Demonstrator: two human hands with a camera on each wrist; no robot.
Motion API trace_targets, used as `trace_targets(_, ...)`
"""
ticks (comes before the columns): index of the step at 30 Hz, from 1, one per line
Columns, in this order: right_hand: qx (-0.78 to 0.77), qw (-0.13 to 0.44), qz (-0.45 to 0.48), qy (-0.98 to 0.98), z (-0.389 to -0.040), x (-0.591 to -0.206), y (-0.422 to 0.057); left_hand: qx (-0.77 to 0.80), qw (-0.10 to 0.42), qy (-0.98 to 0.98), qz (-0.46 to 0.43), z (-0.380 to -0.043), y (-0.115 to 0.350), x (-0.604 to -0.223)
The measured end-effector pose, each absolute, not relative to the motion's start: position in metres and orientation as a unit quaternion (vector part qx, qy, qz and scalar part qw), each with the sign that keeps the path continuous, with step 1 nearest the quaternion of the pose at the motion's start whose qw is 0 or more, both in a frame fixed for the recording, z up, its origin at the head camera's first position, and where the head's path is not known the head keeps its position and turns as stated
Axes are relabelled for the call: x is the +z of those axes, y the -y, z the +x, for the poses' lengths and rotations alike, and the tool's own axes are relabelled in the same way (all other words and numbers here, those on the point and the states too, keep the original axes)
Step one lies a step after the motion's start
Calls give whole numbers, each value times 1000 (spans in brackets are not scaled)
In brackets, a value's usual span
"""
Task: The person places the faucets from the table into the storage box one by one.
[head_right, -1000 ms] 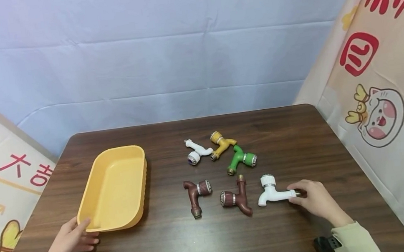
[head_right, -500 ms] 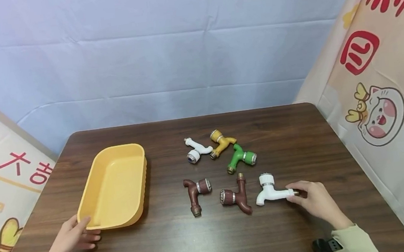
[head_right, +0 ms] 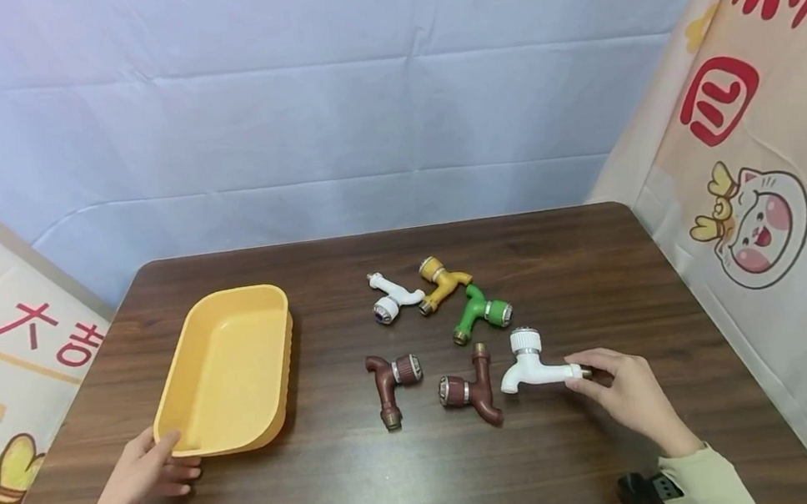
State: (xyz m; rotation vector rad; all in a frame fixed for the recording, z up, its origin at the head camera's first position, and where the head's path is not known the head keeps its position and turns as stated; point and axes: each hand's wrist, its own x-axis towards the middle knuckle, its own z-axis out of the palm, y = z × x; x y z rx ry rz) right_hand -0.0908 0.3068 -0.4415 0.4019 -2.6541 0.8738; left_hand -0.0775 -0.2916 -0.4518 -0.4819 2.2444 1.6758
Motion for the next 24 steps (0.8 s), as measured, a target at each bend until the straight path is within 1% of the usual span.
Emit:
trace_targets(13,362,189,157,899,-93,-435,-300,583,146,-782,-168,-77,292,-452)
trace_targets(21,348,204,161,901,-93,-428,-295,582,144,-782,-172,-76,291,-450)
trace_targets(24,373,207,167,889,-94,-429,-296,581,145,-782,-171,-76,291,-450)
